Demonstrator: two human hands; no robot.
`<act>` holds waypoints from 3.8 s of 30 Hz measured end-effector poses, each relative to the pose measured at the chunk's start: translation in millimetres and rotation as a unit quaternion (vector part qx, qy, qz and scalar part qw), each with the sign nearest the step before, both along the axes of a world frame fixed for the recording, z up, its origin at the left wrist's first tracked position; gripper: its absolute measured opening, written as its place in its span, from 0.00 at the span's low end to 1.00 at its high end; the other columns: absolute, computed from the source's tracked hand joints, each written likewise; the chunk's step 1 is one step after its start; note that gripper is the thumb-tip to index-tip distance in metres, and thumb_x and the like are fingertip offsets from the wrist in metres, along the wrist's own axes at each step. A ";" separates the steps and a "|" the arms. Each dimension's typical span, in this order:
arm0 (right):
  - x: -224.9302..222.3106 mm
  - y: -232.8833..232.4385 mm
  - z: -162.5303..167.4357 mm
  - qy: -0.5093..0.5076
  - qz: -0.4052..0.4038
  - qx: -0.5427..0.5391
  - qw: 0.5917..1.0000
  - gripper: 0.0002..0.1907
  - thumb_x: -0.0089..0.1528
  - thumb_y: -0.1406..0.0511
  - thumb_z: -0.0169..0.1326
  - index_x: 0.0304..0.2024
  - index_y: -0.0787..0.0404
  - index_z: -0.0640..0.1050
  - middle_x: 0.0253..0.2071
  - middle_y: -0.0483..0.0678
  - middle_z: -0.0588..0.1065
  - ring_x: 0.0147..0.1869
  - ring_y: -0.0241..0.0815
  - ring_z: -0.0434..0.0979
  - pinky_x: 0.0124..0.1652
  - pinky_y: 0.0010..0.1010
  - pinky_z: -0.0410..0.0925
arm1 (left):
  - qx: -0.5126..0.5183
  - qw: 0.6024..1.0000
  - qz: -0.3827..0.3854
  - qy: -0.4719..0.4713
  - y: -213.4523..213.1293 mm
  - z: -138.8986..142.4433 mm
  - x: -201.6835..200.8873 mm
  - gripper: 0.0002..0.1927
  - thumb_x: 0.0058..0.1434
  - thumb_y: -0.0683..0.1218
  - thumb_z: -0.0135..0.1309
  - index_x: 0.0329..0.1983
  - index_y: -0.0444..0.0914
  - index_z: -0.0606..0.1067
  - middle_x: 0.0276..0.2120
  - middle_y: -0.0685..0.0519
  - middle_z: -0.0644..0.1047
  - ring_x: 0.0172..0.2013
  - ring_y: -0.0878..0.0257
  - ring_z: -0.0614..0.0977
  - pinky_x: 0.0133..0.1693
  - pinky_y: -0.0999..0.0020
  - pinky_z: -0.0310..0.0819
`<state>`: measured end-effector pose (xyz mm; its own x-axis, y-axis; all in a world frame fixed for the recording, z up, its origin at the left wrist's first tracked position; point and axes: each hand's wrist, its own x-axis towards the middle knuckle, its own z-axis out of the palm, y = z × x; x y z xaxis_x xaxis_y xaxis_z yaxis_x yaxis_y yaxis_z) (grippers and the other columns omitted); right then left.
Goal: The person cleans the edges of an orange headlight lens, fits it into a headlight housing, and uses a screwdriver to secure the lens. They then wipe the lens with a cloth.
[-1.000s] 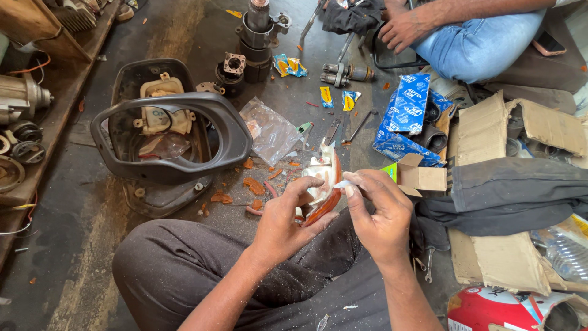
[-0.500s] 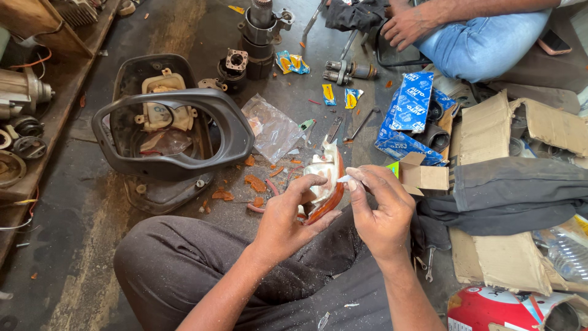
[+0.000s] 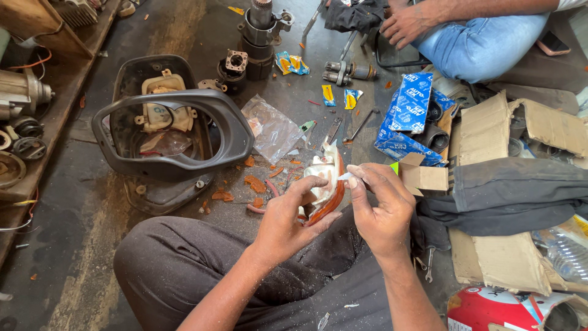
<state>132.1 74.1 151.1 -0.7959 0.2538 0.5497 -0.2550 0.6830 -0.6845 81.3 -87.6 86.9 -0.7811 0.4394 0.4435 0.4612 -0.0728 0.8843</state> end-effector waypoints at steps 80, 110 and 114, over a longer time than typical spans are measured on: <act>-35.4 13.8 12.1 0.020 0.017 -0.028 0.999 0.08 0.67 0.78 0.54 0.48 0.73 0.78 0.46 0.52 0.76 0.45 0.35 0.80 0.46 0.25 0.76 | -0.042 0.998 -0.013 -0.041 1.8 20.1 -12.7 0.31 0.54 0.49 0.71 0.58 0.38 0.71 0.37 0.46 0.82 0.37 0.60 0.88 0.34 0.68 0.82; -31.8 24.6 29.2 0.011 0.023 -0.072 0.997 0.08 0.68 0.76 0.54 0.49 0.75 0.77 0.49 0.53 0.75 0.47 0.38 0.81 0.47 0.26 0.77 | -0.016 1.000 -0.013 -0.006 9.0 38.7 -10.8 0.31 0.55 0.49 0.71 0.59 0.38 0.70 0.40 0.46 0.82 0.37 0.60 0.87 0.35 0.68 0.82; -32.1 24.9 31.0 0.010 0.020 -0.037 0.999 0.08 0.67 0.76 0.54 0.49 0.73 0.78 0.48 0.53 0.76 0.47 0.37 0.81 0.46 0.26 0.77 | -0.032 0.999 -0.014 -0.021 10.0 35.7 -10.1 0.31 0.55 0.49 0.71 0.58 0.38 0.71 0.38 0.46 0.82 0.37 0.60 0.87 0.34 0.68 0.83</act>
<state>99.9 99.0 182.1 -0.7957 0.2632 0.5456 -0.2944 0.6191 -0.7280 71.2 -77.6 122.6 -0.7860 0.4877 0.3800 0.4213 -0.0273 0.9065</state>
